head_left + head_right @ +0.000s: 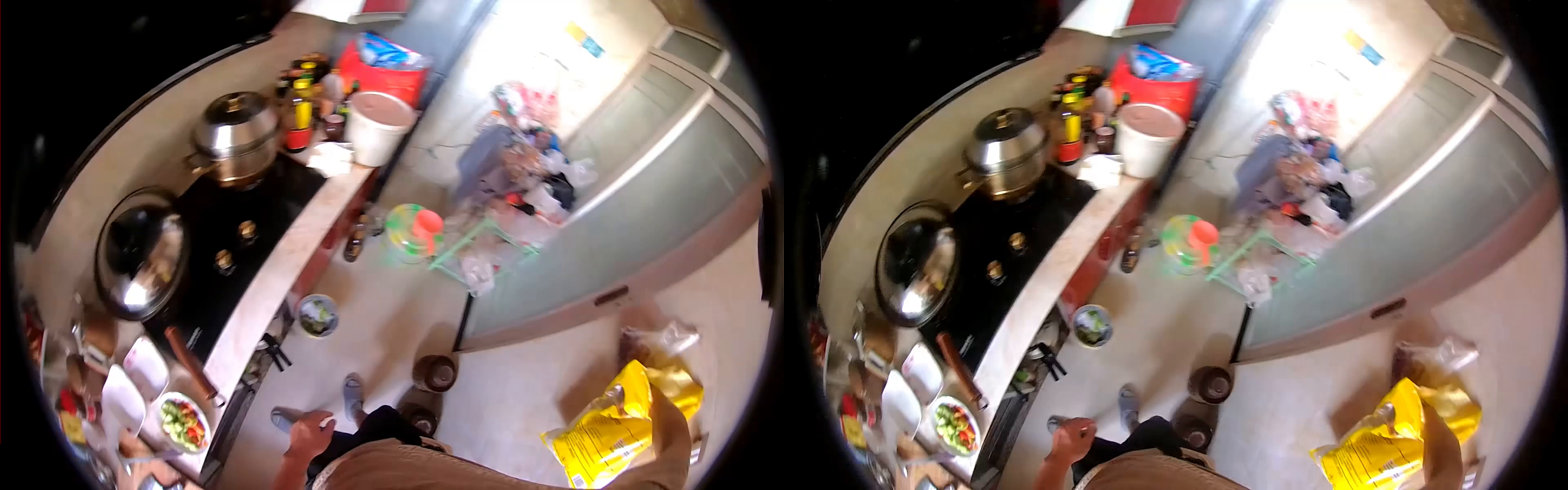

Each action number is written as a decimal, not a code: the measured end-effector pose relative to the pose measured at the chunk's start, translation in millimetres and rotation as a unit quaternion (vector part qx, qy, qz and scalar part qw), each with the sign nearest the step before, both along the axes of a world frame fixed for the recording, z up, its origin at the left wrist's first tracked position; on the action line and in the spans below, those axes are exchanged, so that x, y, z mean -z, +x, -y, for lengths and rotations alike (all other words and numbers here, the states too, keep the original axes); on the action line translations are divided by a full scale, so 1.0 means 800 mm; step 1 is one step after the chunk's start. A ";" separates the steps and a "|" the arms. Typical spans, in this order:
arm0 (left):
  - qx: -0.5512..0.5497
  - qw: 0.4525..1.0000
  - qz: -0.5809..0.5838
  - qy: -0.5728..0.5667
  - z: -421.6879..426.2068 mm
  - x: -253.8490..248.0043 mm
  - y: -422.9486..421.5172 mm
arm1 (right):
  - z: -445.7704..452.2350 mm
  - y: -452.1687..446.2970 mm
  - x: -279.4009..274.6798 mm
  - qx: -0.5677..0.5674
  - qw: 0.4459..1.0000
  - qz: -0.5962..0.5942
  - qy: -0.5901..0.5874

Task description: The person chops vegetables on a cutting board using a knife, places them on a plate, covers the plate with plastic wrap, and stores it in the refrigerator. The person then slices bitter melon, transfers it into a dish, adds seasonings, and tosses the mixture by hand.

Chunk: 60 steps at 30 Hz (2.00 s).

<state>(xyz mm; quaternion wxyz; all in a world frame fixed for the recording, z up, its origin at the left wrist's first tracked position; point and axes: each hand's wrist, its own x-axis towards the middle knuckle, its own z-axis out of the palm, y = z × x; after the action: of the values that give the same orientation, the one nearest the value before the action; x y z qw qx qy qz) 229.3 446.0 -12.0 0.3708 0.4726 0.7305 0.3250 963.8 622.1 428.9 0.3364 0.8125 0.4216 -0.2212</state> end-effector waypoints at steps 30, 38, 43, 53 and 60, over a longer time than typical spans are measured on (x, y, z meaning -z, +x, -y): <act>0.113 0.993 -0.036 -0.013 -0.052 0.002 0.005 | -0.110 0.027 -0.123 -0.060 0.993 0.016 0.103; 0.136 0.980 -0.024 0.142 -0.061 0.041 -0.021 | -0.048 -0.209 -0.154 -0.093 0.912 -0.057 0.395; 0.126 0.991 0.045 -0.027 -0.083 -0.037 -0.026 | -0.072 -0.225 -0.129 -0.098 0.696 -0.321 0.635; 0.041 0.875 0.407 0.258 -0.213 -0.244 0.055 | -0.117 -0.584 0.132 -0.090 0.556 -0.726 0.395; -0.054 0.843 0.420 0.332 -0.202 -0.271 0.025 | -0.102 -0.718 0.198 -0.288 0.546 -0.739 0.269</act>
<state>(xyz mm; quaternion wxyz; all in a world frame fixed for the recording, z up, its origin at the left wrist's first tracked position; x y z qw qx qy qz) 249.5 607.6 205.1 0.4448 0.3452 0.3783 0.7347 389.2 703.6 270.7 -0.2822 0.2492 0.7728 -0.5110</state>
